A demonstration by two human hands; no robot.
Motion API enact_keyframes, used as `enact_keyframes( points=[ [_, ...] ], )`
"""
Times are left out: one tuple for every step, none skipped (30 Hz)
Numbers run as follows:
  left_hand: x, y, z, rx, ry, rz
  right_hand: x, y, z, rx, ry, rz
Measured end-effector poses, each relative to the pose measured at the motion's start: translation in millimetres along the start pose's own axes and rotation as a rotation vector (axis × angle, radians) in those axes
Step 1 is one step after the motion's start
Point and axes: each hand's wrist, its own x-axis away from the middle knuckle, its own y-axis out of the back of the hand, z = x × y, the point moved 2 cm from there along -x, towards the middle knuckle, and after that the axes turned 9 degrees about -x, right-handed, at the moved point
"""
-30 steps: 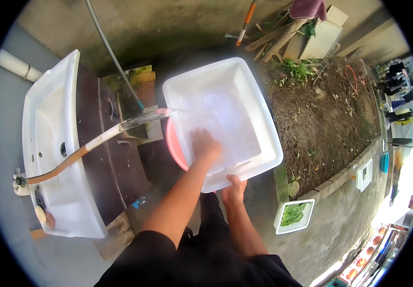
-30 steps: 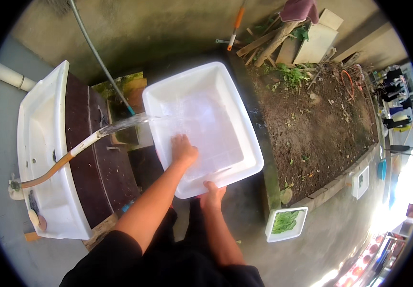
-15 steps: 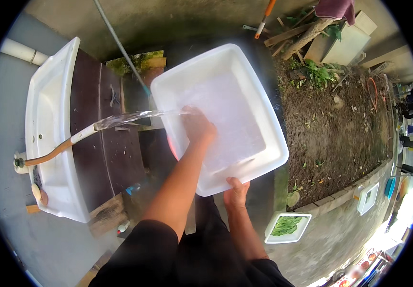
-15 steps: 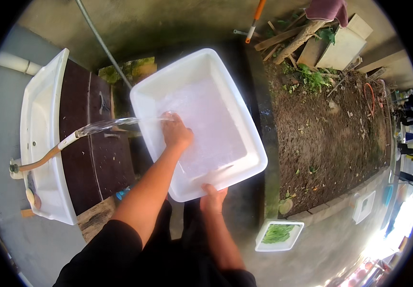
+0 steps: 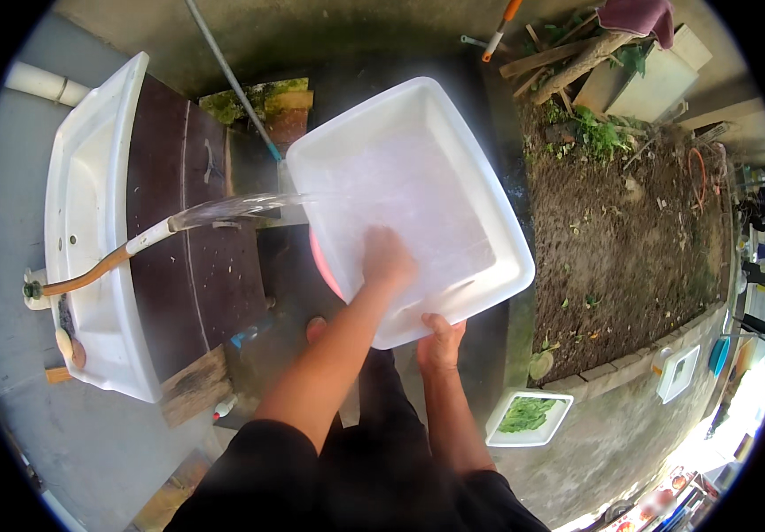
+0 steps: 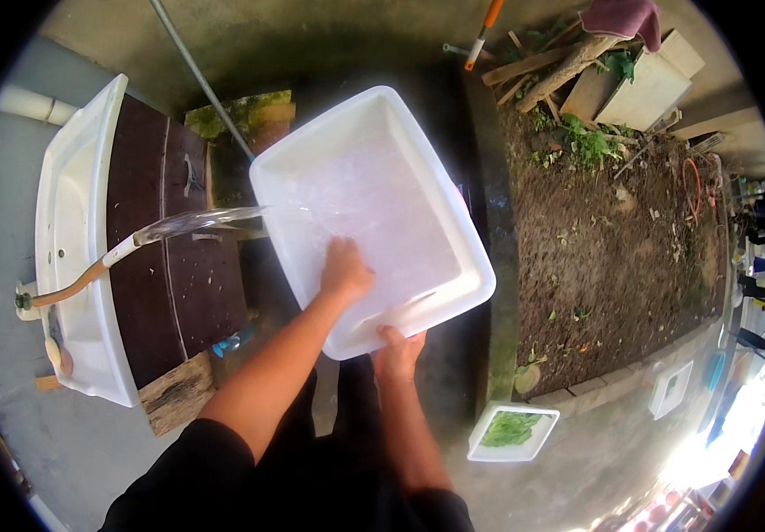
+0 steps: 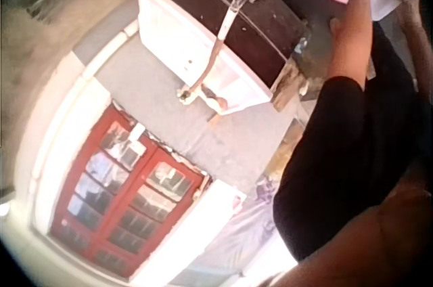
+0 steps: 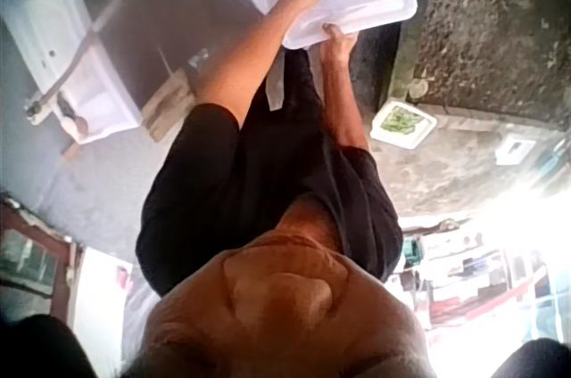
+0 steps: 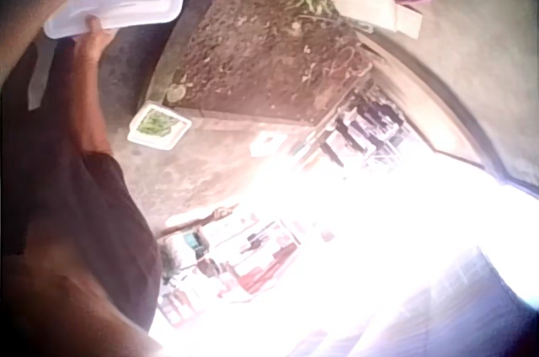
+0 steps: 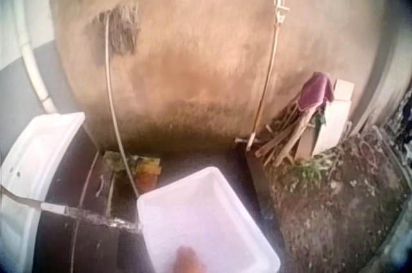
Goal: The person sorts bean sprouts and leafy greens from a white container into plastic bags and places them in a refrigerator. Later, the person carries containers of leafy greens to an outdoor sink, pours them into a pink basin, and rinses them with water from a hose.
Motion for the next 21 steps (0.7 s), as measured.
enact_keyframes(
  points=[
    [9,-3,-5,0.012,-0.050,0.074,-3,1,3,0.008,0.007,-0.004],
    [10,-1,-6,-0.022,-0.057,0.063,-4,5,3,0.011,0.001,0.007],
    [8,4,-7,-0.057,-0.062,0.048,-5,9,2,0.012,-0.006,0.022],
    [5,10,-7,-0.091,-0.067,0.034,-5,12,2,0.015,-0.012,0.037],
    [-6,19,-6,-0.137,-0.054,-0.005,-2,13,2,-0.002,-0.024,0.032],
    [-19,37,3,-0.187,-0.028,-0.050,5,10,-1,-0.021,-0.048,0.036],
    [-28,52,10,-0.193,-0.027,-0.113,8,8,-4,-0.039,-0.069,0.035],
    [-30,51,14,-0.136,0.029,-0.119,9,6,-7,-0.024,-0.058,0.043],
    [-32,48,17,-0.078,0.079,-0.120,8,6,-9,-0.008,-0.042,0.045],
    [-34,44,19,-0.020,0.130,-0.122,7,6,-11,0.007,-0.027,0.047],
    [-24,35,15,-0.073,0.055,-0.158,5,6,-9,-0.002,-0.049,0.028],
    [-20,26,20,-0.100,0.048,-0.210,3,4,-7,-0.014,-0.075,0.015],
    [-19,17,27,-0.125,0.042,-0.263,3,2,-8,-0.024,-0.102,0.003],
    [-21,9,36,-0.151,0.037,-0.316,5,0,-13,-0.051,-0.106,0.016],
    [-25,20,27,-0.182,0.051,-0.216,4,6,-12,-0.072,-0.086,0.011],
    [-27,48,16,-0.216,0.067,-0.119,3,10,-10,-0.095,-0.070,0.009],
    [-28,64,11,-0.254,0.094,-0.026,2,9,-10,-0.079,-0.046,0.019],
    [-27,64,12,-0.245,0.092,0.018,3,5,-12,-0.063,-0.028,0.032],
    [-26,63,13,-0.237,0.089,0.062,3,2,-14,-0.048,-0.009,0.044],
    [-25,63,12,-0.229,0.086,0.106,1,1,-14,-0.031,-0.029,0.043],
    [-21,56,13,-0.184,0.034,0.147,-4,0,-12,-0.014,-0.047,0.044]
  ],
)
